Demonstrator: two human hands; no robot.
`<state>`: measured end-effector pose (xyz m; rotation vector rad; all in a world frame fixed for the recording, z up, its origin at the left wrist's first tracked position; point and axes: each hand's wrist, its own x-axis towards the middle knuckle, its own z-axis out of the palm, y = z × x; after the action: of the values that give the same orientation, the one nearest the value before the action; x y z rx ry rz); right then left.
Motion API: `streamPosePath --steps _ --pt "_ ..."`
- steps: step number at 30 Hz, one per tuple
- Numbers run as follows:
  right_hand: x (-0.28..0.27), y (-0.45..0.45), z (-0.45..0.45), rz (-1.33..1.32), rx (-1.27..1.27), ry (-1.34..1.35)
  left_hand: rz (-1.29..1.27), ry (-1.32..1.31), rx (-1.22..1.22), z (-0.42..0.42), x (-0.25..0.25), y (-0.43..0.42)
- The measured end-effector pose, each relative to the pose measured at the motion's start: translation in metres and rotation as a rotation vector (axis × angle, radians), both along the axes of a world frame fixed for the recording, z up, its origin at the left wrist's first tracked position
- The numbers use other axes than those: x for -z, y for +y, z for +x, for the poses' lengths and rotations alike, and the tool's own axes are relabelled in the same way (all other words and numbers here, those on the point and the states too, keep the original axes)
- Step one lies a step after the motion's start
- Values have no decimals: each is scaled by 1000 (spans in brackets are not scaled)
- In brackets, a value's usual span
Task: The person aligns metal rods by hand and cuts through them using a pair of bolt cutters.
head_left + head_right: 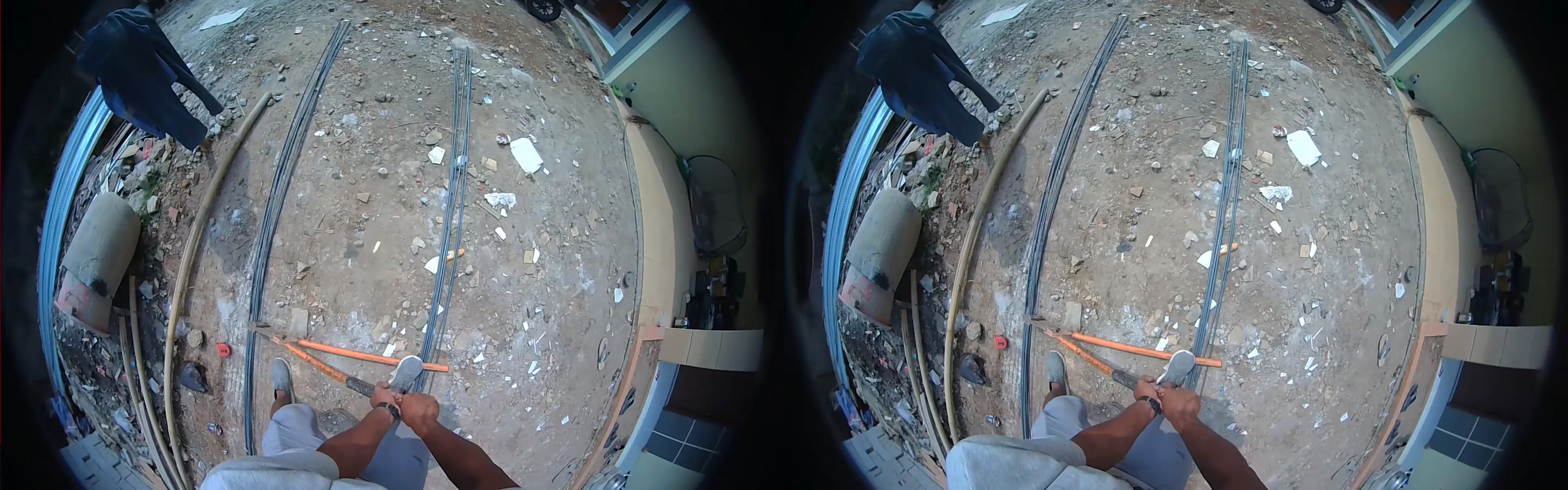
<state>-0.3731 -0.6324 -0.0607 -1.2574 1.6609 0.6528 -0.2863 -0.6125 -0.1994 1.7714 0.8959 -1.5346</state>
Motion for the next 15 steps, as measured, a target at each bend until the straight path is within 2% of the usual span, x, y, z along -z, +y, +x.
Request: streamPosePath --steps 2,3,6,11,13,15 --pt "25 11 -12 55 16 -11 -14 -2 -19 -10 12 7" --pt "36 14 -23 33 -14 -34 47 -81 -36 -24 26 10" --pt "87 30 -55 13 -17 -37 76 -138 31 -53 50 16" --pt "193 89 -94 15 -22 -93 100 -209 46 -88 111 47" --pt "212 101 -103 3 -30 -112 46 -216 78 -92 152 78" --pt "227 124 -95 7 -13 -118 44 -166 147 -81 169 108"
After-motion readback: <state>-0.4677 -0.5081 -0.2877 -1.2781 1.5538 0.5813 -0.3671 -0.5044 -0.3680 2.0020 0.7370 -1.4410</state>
